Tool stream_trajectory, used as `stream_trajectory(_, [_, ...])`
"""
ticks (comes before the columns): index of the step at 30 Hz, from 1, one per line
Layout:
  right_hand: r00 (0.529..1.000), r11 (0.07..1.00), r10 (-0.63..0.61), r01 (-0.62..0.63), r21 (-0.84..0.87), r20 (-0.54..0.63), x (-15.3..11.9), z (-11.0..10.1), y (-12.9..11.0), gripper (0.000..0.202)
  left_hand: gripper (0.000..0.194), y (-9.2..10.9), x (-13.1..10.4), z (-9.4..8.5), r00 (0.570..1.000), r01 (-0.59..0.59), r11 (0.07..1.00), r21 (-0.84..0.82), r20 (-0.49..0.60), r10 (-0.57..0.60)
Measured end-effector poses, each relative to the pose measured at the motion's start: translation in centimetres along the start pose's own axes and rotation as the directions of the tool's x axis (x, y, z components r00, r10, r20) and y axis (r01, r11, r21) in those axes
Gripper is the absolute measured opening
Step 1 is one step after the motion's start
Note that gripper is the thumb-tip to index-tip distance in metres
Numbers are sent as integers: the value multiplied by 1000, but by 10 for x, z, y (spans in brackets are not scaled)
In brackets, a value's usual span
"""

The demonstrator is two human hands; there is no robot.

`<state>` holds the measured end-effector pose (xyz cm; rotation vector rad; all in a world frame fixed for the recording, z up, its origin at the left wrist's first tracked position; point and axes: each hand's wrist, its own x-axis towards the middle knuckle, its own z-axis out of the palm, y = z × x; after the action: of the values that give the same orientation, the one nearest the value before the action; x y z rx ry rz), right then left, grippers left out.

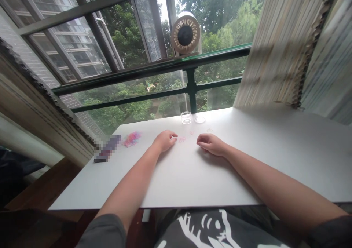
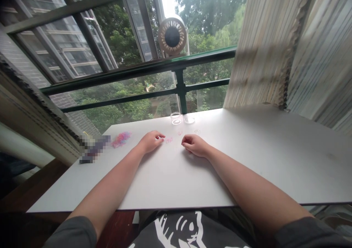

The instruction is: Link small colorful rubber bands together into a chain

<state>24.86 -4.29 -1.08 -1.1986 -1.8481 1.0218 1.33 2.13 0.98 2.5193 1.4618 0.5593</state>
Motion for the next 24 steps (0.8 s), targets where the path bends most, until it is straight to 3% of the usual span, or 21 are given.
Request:
stream_trajectory(3, [1000,1000,1,-1,4,7,1,0,1,14,26,9,10,9,999,-6,1000,-10,38,6])
stream_trajectory(10, [1000,999,-24,24,25,1,3,0,4,13,22,6,11,19,1000,10,1000,-4,-17,-10])
stream_trajectory(24, [999,999,-34,34,15,11,4,0,6,13,21,10,0,13,995,39,983,-181,-80,-54])
